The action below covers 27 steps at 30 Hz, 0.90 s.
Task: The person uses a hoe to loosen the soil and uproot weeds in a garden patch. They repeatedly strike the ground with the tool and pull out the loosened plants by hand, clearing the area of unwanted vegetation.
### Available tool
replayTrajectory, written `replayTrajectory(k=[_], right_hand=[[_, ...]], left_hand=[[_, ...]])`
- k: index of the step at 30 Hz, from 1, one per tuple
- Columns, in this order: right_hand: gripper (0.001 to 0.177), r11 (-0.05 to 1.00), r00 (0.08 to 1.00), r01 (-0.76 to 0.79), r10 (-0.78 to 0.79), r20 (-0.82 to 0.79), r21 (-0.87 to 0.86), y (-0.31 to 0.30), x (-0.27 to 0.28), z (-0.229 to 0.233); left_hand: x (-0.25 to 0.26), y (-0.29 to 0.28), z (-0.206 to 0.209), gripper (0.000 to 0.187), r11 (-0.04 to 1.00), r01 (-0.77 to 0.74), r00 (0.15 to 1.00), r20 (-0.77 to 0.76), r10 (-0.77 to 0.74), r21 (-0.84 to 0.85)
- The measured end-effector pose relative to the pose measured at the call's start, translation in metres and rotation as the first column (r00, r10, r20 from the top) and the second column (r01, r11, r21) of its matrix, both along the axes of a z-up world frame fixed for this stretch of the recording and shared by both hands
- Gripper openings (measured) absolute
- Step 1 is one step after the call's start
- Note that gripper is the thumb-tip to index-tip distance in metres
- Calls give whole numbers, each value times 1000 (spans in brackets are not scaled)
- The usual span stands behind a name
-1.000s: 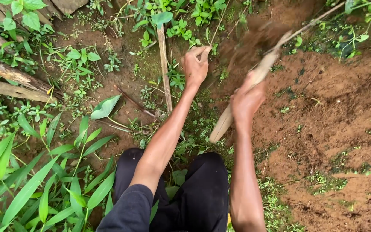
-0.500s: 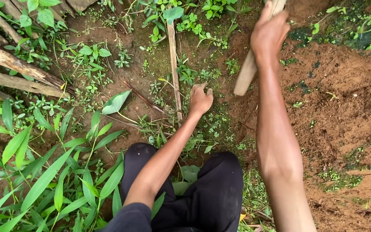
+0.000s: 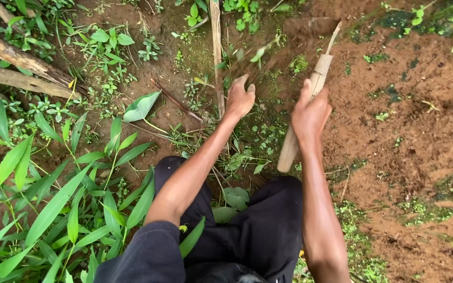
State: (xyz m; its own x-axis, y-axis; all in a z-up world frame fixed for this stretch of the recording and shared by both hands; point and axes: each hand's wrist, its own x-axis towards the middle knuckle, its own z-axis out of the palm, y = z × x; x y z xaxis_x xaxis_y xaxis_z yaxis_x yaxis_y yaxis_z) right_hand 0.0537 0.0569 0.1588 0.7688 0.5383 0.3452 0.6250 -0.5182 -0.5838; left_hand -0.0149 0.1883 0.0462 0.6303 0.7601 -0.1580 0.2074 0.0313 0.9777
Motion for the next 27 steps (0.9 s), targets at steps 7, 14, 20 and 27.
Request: replayTrajectory(k=[7, 14, 20, 27], right_hand=[[38, 980, 979, -159, 141, 148, 121, 47, 21, 24], [41, 986, 963, 119, -144, -229, -118, 55, -12, 1], [39, 976, 954, 117, -162, -251, -182, -24, -62, -69], [32, 954, 938, 62, -156, -310, -293, -74, -84, -119]], left_hand=[[23, -6, -15, 55, 989, 67, 993, -84, -78, -130], [1, 0, -13, 48, 993, 3, 999, -51, -9, -121], [6, 18, -49, 51, 992, -45, 996, -77, 36, -117], [-21, 13, -25, 48, 970, -113, 992, -79, 98, -214]])
